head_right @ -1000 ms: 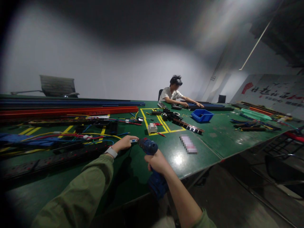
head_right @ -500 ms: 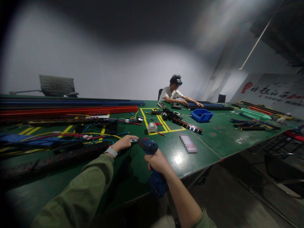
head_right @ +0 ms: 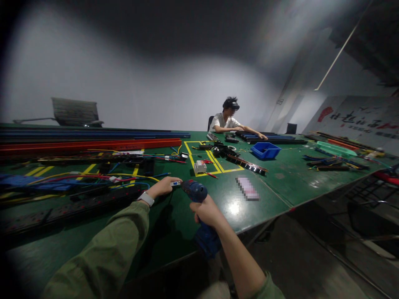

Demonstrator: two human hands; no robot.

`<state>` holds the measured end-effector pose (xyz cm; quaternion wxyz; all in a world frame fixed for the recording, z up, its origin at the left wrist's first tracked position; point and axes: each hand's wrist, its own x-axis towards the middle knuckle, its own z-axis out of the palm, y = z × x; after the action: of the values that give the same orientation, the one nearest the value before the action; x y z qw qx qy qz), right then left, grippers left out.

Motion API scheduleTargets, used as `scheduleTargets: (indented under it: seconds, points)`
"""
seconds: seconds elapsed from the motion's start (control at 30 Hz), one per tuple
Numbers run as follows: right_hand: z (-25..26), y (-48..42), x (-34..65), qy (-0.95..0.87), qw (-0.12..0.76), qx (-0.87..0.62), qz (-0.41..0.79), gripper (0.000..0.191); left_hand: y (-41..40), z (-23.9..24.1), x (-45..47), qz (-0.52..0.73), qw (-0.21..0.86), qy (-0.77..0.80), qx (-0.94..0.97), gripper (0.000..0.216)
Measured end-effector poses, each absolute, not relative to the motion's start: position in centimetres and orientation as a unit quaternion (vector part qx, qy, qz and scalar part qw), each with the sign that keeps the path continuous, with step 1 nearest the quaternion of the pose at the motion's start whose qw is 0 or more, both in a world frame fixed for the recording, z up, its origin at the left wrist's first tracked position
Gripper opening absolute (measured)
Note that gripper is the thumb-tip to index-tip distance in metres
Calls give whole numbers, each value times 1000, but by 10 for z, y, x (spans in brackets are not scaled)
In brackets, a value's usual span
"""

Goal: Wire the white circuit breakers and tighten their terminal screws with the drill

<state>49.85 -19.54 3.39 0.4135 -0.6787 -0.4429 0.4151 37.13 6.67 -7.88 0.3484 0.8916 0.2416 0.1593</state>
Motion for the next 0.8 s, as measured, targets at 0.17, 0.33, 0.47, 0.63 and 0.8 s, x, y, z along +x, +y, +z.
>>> scheduleTargets:
  seconds: [0.17, 0.33, 0.47, 0.63, 0.8]
  points:
    - [34, -196, 499, -451, 413, -675, 413, 3, 65, -76, 371, 158, 341, 246, 894, 70]
    - [37, -197, 498, -446, 403, -684, 413, 2, 62, -71, 370, 156, 347, 245, 892, 69]
    - [35, -196, 499, -452, 406, -680, 410, 2, 61, -71, 369, 154, 347, 247, 891, 72]
    - [32, -195, 500, -445, 413, -681, 410, 3, 61, -71, 369, 157, 347, 241, 893, 73]
    - [33, -195, 500, -446, 410, -681, 410, 3, 62, -72, 370, 154, 352, 244, 890, 71]
